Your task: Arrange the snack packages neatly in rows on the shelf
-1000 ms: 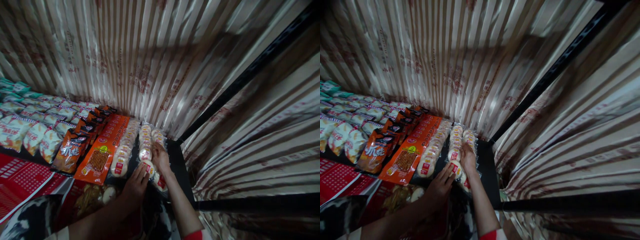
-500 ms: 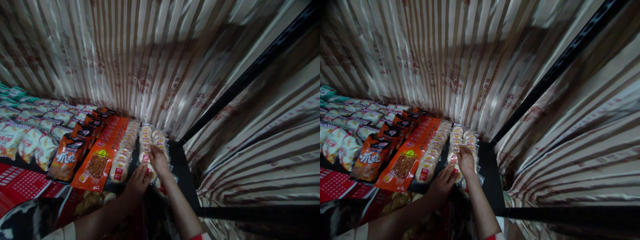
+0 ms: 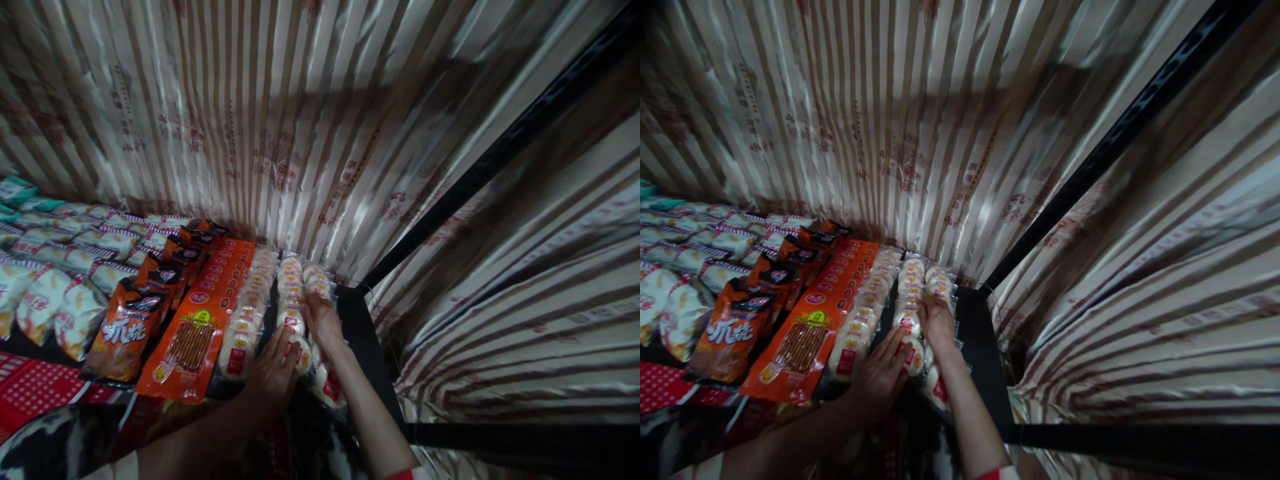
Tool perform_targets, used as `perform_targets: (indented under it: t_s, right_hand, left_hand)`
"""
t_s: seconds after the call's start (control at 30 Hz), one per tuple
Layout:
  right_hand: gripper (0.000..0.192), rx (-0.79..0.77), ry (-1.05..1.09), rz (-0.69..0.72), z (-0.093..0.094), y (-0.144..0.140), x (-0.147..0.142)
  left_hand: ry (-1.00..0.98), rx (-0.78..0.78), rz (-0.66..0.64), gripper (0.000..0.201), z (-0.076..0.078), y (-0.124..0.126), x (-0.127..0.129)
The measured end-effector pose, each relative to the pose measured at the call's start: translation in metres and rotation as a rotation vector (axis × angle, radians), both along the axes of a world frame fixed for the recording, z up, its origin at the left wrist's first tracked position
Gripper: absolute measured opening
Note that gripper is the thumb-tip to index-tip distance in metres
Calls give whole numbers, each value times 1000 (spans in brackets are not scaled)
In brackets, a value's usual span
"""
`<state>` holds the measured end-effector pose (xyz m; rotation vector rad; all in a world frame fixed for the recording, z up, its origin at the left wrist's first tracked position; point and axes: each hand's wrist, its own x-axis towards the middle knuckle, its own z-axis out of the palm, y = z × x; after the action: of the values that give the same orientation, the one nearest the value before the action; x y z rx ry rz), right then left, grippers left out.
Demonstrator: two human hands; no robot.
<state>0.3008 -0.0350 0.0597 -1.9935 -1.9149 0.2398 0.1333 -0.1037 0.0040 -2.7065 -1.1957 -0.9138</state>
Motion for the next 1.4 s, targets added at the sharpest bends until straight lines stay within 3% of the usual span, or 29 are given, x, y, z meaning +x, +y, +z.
perform_targets:
  t_s: [0.2, 0.33, 0.5, 0.63, 0.9, 1.07, 1.27, 1.4]
  right_hand:
    - [30, 29, -54, 97, -1, 12, 5]
    - [34, 40, -89, 108, -5, 17, 6]
    - [30, 52, -114, 108, -12, 19, 5]
    - [29, 121, -79, 98, -16, 18, 4]
    - [44, 360, 274, -95, -22, -28, -12]
    - [39, 446, 170, -17, -32, -61, -1]
    - [55, 334, 209, -199, -39, -63, 45]
    - [63, 124, 491, -226, -37, -44, 73]
  left_hand:
    - [36, -39, -25, 41, -6, 10, 3]
    - [51, -81, -2, 52, -7, 16, 1]
    - [44, -159, 27, 50, -9, 22, 2]
    - [79, -125, 27, 49, -6, 21, 4]
    - [61, -23, -34, 47, -9, 4, 4]
    - [38, -24, -63, 50, -13, -3, 5]
    - [5, -26, -135, 49, -1, -9, 11]
    - [-7, 4, -240, 46, 3, -20, 30]
